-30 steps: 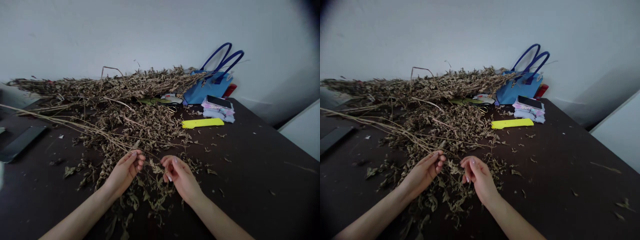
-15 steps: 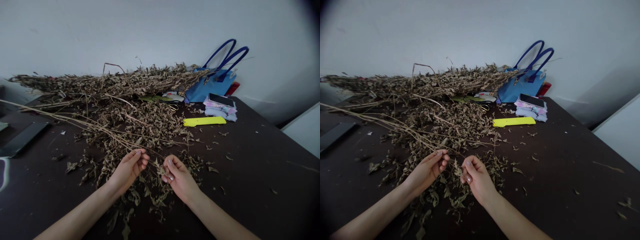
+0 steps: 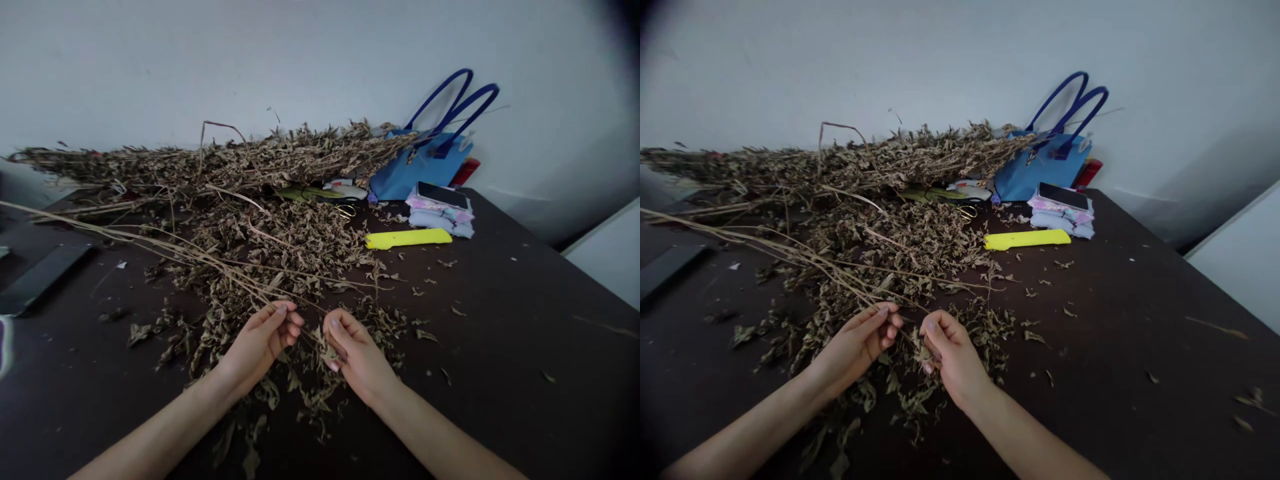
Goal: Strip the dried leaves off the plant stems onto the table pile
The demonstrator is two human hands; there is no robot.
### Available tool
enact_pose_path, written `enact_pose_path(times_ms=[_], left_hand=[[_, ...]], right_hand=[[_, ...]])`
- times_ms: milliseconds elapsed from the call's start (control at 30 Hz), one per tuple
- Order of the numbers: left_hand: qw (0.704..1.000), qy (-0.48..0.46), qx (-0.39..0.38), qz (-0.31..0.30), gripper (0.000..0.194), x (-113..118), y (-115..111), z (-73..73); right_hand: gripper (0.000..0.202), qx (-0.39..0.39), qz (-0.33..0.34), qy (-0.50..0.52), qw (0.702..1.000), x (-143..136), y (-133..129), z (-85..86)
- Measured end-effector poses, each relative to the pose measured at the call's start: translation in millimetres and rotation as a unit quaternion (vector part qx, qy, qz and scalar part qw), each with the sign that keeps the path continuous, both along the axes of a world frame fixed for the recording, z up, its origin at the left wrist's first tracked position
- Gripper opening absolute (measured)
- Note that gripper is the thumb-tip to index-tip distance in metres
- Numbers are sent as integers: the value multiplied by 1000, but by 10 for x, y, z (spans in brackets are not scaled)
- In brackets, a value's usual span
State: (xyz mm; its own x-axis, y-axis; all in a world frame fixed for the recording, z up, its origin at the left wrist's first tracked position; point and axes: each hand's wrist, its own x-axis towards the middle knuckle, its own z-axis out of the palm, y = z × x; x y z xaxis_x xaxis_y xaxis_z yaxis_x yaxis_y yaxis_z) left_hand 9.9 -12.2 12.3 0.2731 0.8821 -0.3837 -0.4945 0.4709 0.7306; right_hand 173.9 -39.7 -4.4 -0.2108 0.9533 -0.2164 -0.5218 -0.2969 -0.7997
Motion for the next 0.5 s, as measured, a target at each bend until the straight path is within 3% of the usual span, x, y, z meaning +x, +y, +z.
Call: enact_pose_path(times_ms=[167, 300, 500], left_hand=[[1000, 5, -8, 11, 11, -4, 15, 34], [1000, 8, -7, 14, 13, -18, 22, 55], [1000, -1, -3, 15, 14, -33, 28, 44]], right_hand=[[20, -4, -24, -24, 999, 90, 85, 12], [16, 40, -64, -85, 994, 181, 146, 56], [20, 105, -1, -266, 958, 240, 122, 146]])
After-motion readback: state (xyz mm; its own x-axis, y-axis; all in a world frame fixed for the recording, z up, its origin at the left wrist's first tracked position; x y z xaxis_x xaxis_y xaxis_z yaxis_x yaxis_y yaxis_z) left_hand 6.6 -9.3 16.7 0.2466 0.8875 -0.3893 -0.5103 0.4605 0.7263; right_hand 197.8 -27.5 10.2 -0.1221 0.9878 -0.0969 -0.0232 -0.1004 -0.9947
